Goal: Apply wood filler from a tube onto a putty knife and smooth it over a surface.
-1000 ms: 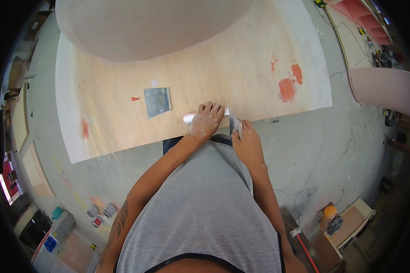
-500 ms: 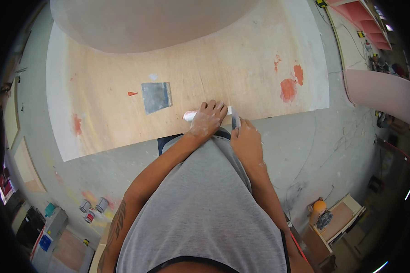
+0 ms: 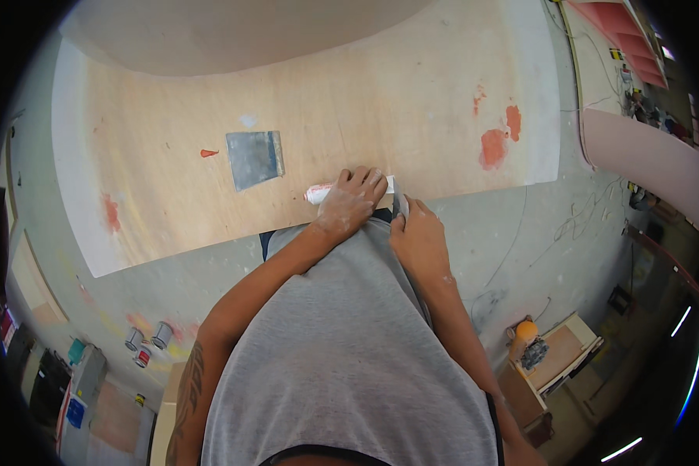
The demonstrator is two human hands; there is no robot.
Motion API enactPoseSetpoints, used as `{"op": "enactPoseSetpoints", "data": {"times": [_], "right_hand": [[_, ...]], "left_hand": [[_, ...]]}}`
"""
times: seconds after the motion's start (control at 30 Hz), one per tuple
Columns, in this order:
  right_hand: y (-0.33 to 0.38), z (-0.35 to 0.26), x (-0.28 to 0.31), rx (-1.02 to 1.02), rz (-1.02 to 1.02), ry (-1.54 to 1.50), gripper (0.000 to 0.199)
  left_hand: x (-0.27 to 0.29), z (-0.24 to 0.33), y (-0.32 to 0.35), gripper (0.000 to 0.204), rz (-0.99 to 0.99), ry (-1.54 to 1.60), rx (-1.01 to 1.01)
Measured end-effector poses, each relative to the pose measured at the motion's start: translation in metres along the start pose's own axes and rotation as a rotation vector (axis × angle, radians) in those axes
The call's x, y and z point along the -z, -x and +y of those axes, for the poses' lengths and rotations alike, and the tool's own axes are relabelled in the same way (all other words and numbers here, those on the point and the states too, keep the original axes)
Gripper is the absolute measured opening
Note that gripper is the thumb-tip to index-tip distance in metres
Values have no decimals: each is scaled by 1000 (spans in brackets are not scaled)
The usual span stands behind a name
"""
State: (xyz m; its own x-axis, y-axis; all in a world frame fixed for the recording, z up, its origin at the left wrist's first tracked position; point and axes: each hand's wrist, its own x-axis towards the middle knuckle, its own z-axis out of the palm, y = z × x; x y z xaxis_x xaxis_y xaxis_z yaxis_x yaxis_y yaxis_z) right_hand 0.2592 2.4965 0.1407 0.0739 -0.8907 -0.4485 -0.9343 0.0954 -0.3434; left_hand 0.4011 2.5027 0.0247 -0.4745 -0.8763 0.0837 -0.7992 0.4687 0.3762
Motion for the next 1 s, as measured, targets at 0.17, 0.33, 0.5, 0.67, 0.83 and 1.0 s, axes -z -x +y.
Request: {"op": "enactPoseSetpoints", "data": {"times": [0.17, 0.33, 0.5, 0.67, 0.83, 1.0], "right_hand": [[-3, 5, 4, 6, -51, -36, 25], [-5, 5, 1, -11, -58, -47, 30], [-7, -5, 6, -40, -136, -6, 36], [-9, 1, 4, -10, -123, -23, 35], [-12, -1, 5, -15, -129, -40, 34], [-13, -4, 6, -36, -134, -34, 33]], "left_hand": [[-3, -1, 1, 31, 3, -7, -9], [-5, -2, -2, 29, -31, 6, -3], [-3, -3, -3, 31, -50, 24, -12], [-3, -3, -3, 31, -53, 36, -18], [-2, -4, -4, 31, -49, 53, -8], [-1, -3, -5, 29, -19, 27, -3]]}}
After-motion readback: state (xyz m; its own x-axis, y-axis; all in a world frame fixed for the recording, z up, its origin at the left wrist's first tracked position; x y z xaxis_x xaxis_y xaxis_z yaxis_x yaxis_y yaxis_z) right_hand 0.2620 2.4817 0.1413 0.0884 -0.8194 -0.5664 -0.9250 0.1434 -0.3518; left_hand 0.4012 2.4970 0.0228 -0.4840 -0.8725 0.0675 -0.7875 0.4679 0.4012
